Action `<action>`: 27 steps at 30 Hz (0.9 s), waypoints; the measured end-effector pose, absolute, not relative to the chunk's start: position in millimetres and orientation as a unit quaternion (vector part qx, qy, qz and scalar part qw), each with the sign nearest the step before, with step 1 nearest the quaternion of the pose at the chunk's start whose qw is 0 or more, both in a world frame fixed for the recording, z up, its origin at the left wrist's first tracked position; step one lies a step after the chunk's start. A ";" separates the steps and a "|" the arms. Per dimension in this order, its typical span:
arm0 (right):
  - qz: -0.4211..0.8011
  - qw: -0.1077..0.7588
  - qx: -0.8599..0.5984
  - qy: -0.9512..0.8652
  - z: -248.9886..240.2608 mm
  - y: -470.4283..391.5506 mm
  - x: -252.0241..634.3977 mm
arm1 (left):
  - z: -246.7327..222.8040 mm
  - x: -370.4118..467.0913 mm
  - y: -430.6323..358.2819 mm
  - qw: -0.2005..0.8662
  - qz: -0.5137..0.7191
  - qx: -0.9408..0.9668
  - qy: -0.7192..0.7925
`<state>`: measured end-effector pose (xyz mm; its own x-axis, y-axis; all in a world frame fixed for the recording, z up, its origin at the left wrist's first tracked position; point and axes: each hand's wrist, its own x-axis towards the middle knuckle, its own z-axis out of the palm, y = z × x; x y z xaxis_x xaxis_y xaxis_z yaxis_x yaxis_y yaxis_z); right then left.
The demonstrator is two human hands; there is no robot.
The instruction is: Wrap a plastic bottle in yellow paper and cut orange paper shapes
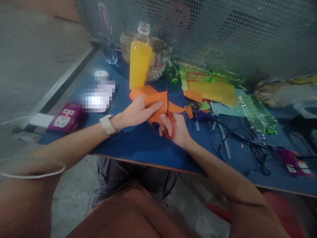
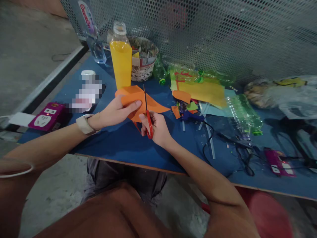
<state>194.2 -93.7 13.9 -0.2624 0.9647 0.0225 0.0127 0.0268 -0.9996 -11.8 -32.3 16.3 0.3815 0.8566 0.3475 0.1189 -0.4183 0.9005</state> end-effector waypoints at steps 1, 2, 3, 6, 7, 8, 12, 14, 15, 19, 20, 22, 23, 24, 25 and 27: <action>0.547 0.434 -0.429 -0.573 12.6 -92.9 194.9 | 18.7 -11.7 -33.2 0.425 0.429 0.718 0.345; 0.541 0.437 -0.432 -0.575 11.2 -92.2 195.8 | 20.8 -11.4 -34.0 0.431 0.424 0.716 0.350; 0.534 0.442 -0.434 -0.575 9.9 -91.4 196.8 | 22.5 -11.0 -34.5 0.442 0.422 0.708 0.353; 0.517 0.463 -0.440 -0.569 7.9 -89.8 199.7 | 24.5 -9.8 -34.6 0.490 0.435 0.661 0.365; 0.511 0.471 -0.442 -0.568 8.3 -89.5 200.3 | 24.4 -9.5 -34.2 0.501 0.441 0.647 0.368; 0.500 0.480 -0.444 -0.568 9.1 -89.2 200.7 | 24.1 -9.3 -33.8 0.507 0.445 0.639 0.369; 0.450 0.515 -0.449 -0.575 12.0 -87.4 200.9 | 24.4 -9.0 -33.5 0.513 0.432 0.646 0.364; 0.435 0.526 -0.447 -0.578 11.2 -86.4 201.4 | 25.4 -9.0 -34.7 0.515 0.426 0.654 0.355; 0.429 0.530 -0.446 -0.580 10.4 -86.1 201.9 | 25.7 -9.1 -35.4 0.514 0.424 0.659 0.349; 0.403 0.541 -0.447 -0.588 9.0 -85.9 205.5 | 25.3 -11.1 -36.3 0.500 0.409 0.689 0.329; 0.393 0.540 -0.452 -0.591 9.4 -85.6 206.7 | 25.2 -11.9 -35.5 0.488 0.410 0.698 0.328; 0.372 0.536 -0.461 -0.601 10.1 -83.6 209.7 | 25.8 -13.3 -32.8 0.445 0.423 0.718 0.329; 0.359 0.536 -0.465 -0.606 10.2 -81.8 211.6 | 26.5 -14.0 -31.1 0.418 0.441 0.723 0.331; 0.342 0.540 -0.466 -0.612 9.9 -79.3 214.1 | 27.3 -14.5 -29.4 0.391 0.465 0.721 0.334; 0.320 0.544 -0.467 -0.619 9.3 -76.3 217.2 | 28.1 -15.2 -27.7 0.367 0.493 0.712 0.339; 0.266 0.545 -0.476 -0.636 7.2 -68.9 225.4 | 29.1 -16.8 -24.9 0.338 0.537 0.681 0.367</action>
<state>225.4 -68.9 7.2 0.0485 0.8966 0.4402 0.3160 0.4043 -0.8583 -16.8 -24.9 29.1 0.1551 0.8619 0.4827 0.1367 -0.5026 0.8536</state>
